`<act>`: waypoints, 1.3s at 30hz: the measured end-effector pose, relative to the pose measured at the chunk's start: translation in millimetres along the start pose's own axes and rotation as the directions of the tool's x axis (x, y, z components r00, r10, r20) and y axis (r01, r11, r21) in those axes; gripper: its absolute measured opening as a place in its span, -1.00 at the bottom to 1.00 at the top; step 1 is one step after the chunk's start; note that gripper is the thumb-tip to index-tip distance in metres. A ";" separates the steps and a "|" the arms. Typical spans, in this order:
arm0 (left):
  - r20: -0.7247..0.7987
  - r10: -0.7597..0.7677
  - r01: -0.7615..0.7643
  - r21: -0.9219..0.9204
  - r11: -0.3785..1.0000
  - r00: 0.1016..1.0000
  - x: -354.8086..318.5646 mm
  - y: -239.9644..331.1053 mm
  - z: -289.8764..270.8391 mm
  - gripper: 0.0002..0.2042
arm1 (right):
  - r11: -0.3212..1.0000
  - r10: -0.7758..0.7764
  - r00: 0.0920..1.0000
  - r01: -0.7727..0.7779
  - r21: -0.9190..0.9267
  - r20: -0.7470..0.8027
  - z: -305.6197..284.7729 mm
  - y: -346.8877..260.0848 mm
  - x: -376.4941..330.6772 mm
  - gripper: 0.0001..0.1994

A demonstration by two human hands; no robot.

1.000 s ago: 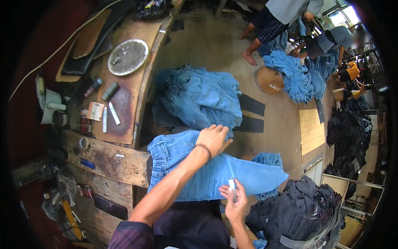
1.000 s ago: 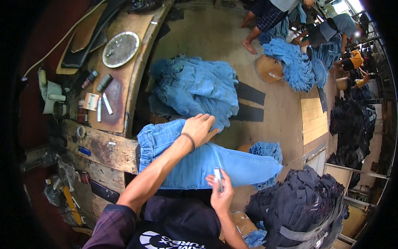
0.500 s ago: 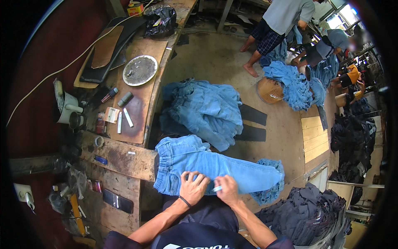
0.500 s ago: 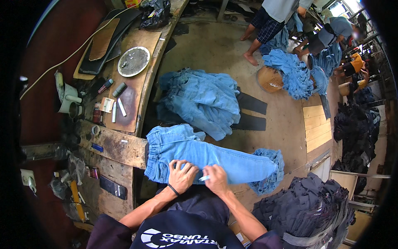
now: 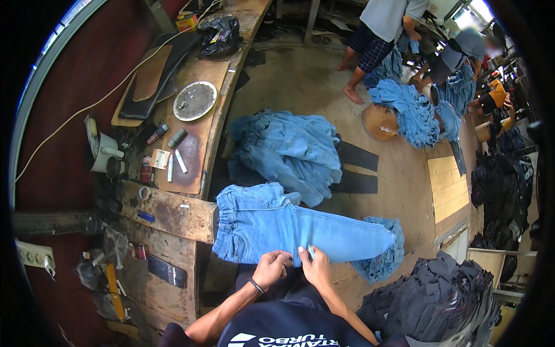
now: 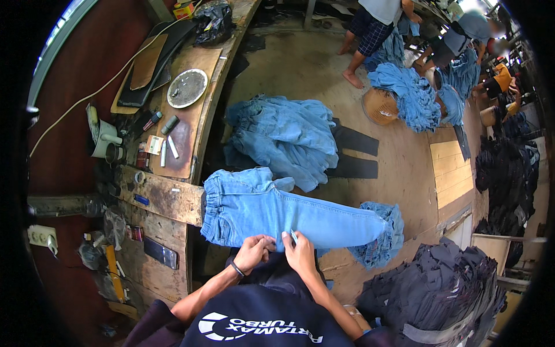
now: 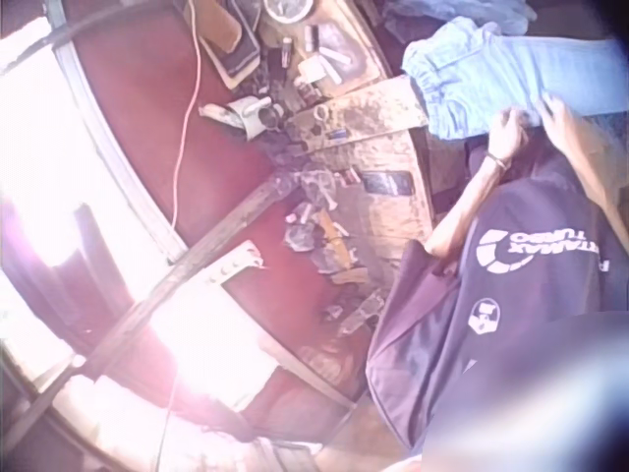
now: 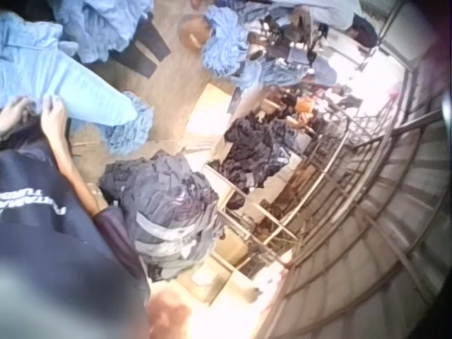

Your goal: The person repeatedly marks the seams and leg areas of light blue denim shorts with a white marker. They handle the garment one at a time, repositioning it on a curved board and applying marks along specific lines before moving to the next piece.

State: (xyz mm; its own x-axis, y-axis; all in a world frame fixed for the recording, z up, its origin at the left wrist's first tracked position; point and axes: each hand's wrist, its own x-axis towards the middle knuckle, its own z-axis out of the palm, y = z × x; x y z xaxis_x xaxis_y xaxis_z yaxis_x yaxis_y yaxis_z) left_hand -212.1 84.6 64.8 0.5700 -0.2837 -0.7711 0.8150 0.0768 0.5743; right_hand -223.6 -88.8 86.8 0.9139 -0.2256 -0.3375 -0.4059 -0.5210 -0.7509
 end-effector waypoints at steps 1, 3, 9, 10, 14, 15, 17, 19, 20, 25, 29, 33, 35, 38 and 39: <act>-0.018 -0.015 0.017 0.079 0.997 1.000 2.0 -1.0 -3.6 -0.78 | 0.998 -0.051 0.998 0.049 0.050 0.041 1.3 0.9 0.0 -0.59; -0.003 0.125 -0.121 0.216 0.969 0.992 7.6 -4.2 -3.4 -0.78 | 0.997 -0.046 0.999 0.045 0.063 0.021 4.0 4.8 -0.4 -0.60; 0.041 0.215 -0.218 0.246 0.944 0.976 9.2 -14.7 1.4 -0.82 | 0.983 -0.097 0.993 0.105 0.150 -0.062 8.7 21.8 -7.3 -0.59; 0.058 0.199 -0.204 0.115 0.972 0.978 4.1 -15.9 -1.5 -0.83 | 0.979 -0.080 0.994 0.093 0.181 -0.080 9.7 24.3 -8.4 -0.59; 0.105 0.142 -0.127 -0.135 0.983 0.984 -16.4 -14.4 -14.5 -0.82 | 0.955 0.020 0.997 0.002 0.297 -0.070 14.4 33.5 -10.5 -0.58; 0.089 0.085 -0.074 -0.120 0.990 0.992 -18.0 -12.4 -16.3 -0.82 | 0.941 0.034 0.998 -0.012 0.337 -0.061 15.8 35.9 -11.0 -0.58; 0.149 0.114 -0.103 -0.077 0.992 0.982 -18.3 -9.0 -16.6 -0.78 | 0.879 0.143 0.990 -0.132 0.458 0.011 18.5 40.8 -12.5 -0.57; 0.177 0.123 -0.139 0.079 0.987 0.976 -15.0 -6.2 -14.3 -0.76 | 0.913 0.075 0.996 -0.053 0.405 -0.040 20.8 45.1 -12.5 -0.58; 0.202 0.154 -0.203 0.247 0.947 0.967 -13.2 -5.7 -13.0 -0.76 | 0.928 0.043 0.997 -0.018 0.373 -0.059 21.6 47.0 -12.0 -0.58; 0.253 0.165 -0.161 -0.034 0.986 0.953 -16.3 -5.3 -17.6 -0.83 | 0.934 0.161 0.986 -0.165 0.317 0.038 11.2 39.9 -8.7 -0.63; 0.357 0.018 0.020 -0.104 0.994 0.934 -19.0 2.9 -30.7 -0.69 | 0.986 -0.072 0.993 0.085 0.142 -0.089 -20.1 8.3 -18.9 -0.71; 0.488 -0.043 0.057 -0.013 0.998 0.872 -10.1 15.4 -40.5 -0.49 | 0.929 -0.328 0.903 0.362 -0.081 0.279 -45.0 -32.6 -20.3 -0.73; 0.538 -0.023 0.042 -0.025 0.999 0.843 -6.9 19.6 -42.3 -0.48 | 0.936 -0.149 0.918 0.251 -0.248 0.367 -50.4 -47.3 -11.2 -0.72; 0.500 -0.090 0.075 0.050 0.996 0.862 -6.4 23.8 -39.6 -0.46 | 0.900 -0.013 0.953 0.143 -0.412 0.302 -54.4 -56.2 0.5 -0.70; 0.514 -0.045 0.035 0.030 0.999 0.857 -8.1 24.6 -38.2 -0.45 | 0.916 -0.052 0.934 0.186 -0.356 0.353 -55.0 -55.8 2.5 -0.71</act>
State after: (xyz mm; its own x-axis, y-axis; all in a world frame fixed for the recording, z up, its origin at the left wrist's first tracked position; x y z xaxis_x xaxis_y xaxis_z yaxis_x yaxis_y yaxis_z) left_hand -192.6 125.2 74.7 0.3981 -0.7375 -0.5456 0.8310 0.0381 0.5549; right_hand -198.3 -105.6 159.1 0.8728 0.1070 -0.4762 -0.1994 -0.8124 -0.5479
